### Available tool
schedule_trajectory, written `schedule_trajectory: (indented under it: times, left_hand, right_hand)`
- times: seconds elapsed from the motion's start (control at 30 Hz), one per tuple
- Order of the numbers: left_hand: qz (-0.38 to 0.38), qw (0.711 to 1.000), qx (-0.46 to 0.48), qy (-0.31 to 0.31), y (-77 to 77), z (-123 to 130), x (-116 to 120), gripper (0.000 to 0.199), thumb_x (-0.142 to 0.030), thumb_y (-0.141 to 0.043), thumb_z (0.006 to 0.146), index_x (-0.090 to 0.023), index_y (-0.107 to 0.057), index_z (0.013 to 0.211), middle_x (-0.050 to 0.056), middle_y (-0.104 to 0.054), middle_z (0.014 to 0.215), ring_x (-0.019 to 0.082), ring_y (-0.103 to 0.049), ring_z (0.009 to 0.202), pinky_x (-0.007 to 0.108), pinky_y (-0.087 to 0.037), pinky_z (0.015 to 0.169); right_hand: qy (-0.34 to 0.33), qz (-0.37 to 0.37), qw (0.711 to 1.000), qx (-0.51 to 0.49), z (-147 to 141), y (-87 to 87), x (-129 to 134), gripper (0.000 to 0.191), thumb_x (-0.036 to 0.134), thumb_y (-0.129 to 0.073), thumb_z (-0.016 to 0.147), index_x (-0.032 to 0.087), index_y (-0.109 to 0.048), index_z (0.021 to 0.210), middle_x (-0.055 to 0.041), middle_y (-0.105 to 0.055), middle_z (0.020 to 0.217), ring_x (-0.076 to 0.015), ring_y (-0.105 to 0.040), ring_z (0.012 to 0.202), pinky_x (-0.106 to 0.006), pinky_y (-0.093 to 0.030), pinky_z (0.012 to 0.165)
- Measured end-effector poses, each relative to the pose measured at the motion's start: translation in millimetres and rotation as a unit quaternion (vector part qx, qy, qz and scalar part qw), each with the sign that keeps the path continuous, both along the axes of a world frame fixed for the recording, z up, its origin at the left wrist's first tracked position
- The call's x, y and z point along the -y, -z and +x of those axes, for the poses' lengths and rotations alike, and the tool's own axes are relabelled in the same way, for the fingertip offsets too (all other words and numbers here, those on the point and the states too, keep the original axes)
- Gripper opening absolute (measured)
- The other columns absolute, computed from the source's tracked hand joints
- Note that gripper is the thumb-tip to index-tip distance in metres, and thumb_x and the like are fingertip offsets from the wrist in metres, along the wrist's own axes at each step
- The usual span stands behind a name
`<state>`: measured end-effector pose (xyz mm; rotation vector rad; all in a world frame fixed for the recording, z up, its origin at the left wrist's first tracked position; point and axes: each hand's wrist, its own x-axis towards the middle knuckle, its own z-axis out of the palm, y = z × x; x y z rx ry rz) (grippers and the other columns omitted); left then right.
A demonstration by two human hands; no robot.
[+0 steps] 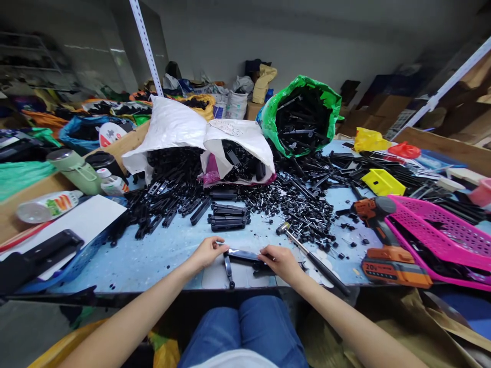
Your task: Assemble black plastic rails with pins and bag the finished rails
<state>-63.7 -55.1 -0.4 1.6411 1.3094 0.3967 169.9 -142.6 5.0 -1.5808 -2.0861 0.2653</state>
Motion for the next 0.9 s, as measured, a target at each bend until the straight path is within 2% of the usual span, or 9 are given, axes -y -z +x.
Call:
schedule_trajectory:
  times: [0.1, 0.2, 0.3, 0.37, 0.53, 0.63, 0.73, 0.8, 0.9]
  left_hand:
    - [0.213, 0.974, -0.071, 0.041, -2.7, -0.7, 9.7, 0.036, -0.042, -0.049, 0.078, -0.015, -0.058, 0.1, 0.008, -0.061, 0.086, 0.023, -0.057, 0.08, 0.033, -0.044, 0.068]
    - [0.425, 0.875, -0.091, 0.214, -4.6, 4.3, 22.8, 0.036, -0.038, -0.045, 0.084, -0.017, -0.053, 0.112, 0.013, -0.055, 0.115, 0.026, -0.048, 0.108, 0.04, -0.036, 0.089]
    - [0.492, 0.774, -0.114, 0.382, -3.5, 16.8, 29.8, 0.048, -0.043, -0.045, 0.085, -0.014, -0.043, 0.123, 0.015, -0.05, 0.124, 0.026, -0.046, 0.111, 0.039, -0.034, 0.092]
    - [0.5, 0.753, -0.142, 0.404, -0.7, 28.8, 28.5, 0.053, -0.047, -0.044, 0.084, -0.011, -0.042, 0.123, 0.016, -0.053, 0.118, 0.025, -0.052, 0.101, 0.037, -0.039, 0.083]
    - [0.462, 0.807, -0.203, 0.308, 4.8, 59.3, 9.6, 0.048, -0.047, -0.031, 0.088, -0.01, -0.062, 0.084, 0.013, -0.063, 0.074, 0.023, -0.057, 0.072, 0.032, -0.042, 0.061]
    - [0.441, 0.841, -0.152, 0.274, -6.8, 58.6, 10.6, 0.062, -0.046, -0.015, 0.091, -0.015, -0.059, 0.062, 0.01, -0.059, 0.059, 0.02, -0.055, 0.059, 0.03, -0.04, 0.054]
    - [0.426, 0.865, 0.026, 0.266, -32.5, 40.5, 41.2, 0.068, -0.048, -0.003, 0.089, -0.019, -0.056, 0.057, 0.006, -0.053, 0.05, 0.015, -0.05, 0.049, 0.028, -0.038, 0.049]
    - [0.372, 0.881, 0.17, 0.238, -50.1, 29.0, 73.1, 0.066, -0.05, -0.004, 0.089, -0.021, -0.056, 0.06, 0.005, -0.053, 0.049, 0.015, -0.05, 0.048, 0.028, -0.039, 0.05]
    - [0.334, 0.89, 0.275, 0.147, -64.2, 26.3, 114.0, 0.067, -0.053, -0.005, 0.088, -0.025, -0.059, 0.06, 0.004, -0.053, 0.048, 0.015, -0.05, 0.047, 0.03, -0.042, 0.05]
  right_hand:
    - [-0.043, 0.038, 0.998, 0.012, 0.2, 10.1, 5.9, 0.025, 0.032, -0.043, 0.088, 0.019, -0.061, 0.079, -0.0061, -0.067, 0.075, -0.0157, -0.061, 0.068, -0.026, -0.046, 0.063]
    - [-0.064, 0.072, 0.995, 0.001, 7.1, 13.6, 15.5, 0.024, 0.037, -0.048, 0.086, 0.02, -0.06, 0.096, -0.0113, -0.063, 0.103, -0.0192, -0.058, 0.086, -0.033, -0.047, 0.075]
    - [-0.062, 0.06, 0.995, 0.053, 21.2, 13.5, 22.7, 0.039, 0.046, -0.049, 0.083, 0.02, -0.054, 0.111, -0.014, -0.056, 0.116, -0.0225, -0.054, 0.098, -0.036, -0.045, 0.079]
    - [-0.028, 0.043, 0.992, 0.117, 31.2, 15.8, 22.8, 0.048, 0.055, -0.048, 0.079, 0.017, -0.056, 0.107, -0.015, -0.06, 0.105, -0.0249, -0.056, 0.092, -0.037, -0.045, 0.074]
    - [-0.01, 0.027, 0.981, 0.191, 40.7, 17.6, 12.7, 0.058, 0.063, -0.028, 0.083, 0.017, -0.056, 0.061, -0.0074, -0.057, 0.057, -0.0184, -0.053, 0.057, -0.028, -0.036, 0.053]
    - [-0.062, 0.035, 0.985, 0.154, 34.9, -9.6, 14.3, 0.065, 0.063, -0.014, 0.085, 0.019, -0.054, 0.058, -0.0065, -0.055, 0.054, -0.0162, -0.05, 0.052, -0.027, -0.031, 0.049]
    - [-0.178, 0.007, 0.983, 0.045, 20.7, -51.6, 27.6, 0.065, 0.064, -0.01, 0.084, 0.021, -0.054, 0.06, -0.0041, -0.053, 0.052, -0.0151, -0.048, 0.05, -0.027, -0.031, 0.048]
    - [-0.27, -0.007, 0.96, -0.069, 5.0, -68.2, 37.9, 0.063, 0.064, -0.011, 0.084, 0.022, -0.052, 0.06, -0.0019, -0.049, 0.048, -0.0143, -0.046, 0.047, -0.028, -0.032, 0.048]
    - [-0.336, 0.023, 0.909, -0.246, -29.0, -55.1, 43.7, 0.061, 0.066, -0.01, 0.082, 0.023, -0.05, 0.064, 0.0001, -0.045, 0.046, -0.0136, -0.045, 0.045, -0.027, -0.036, 0.048]
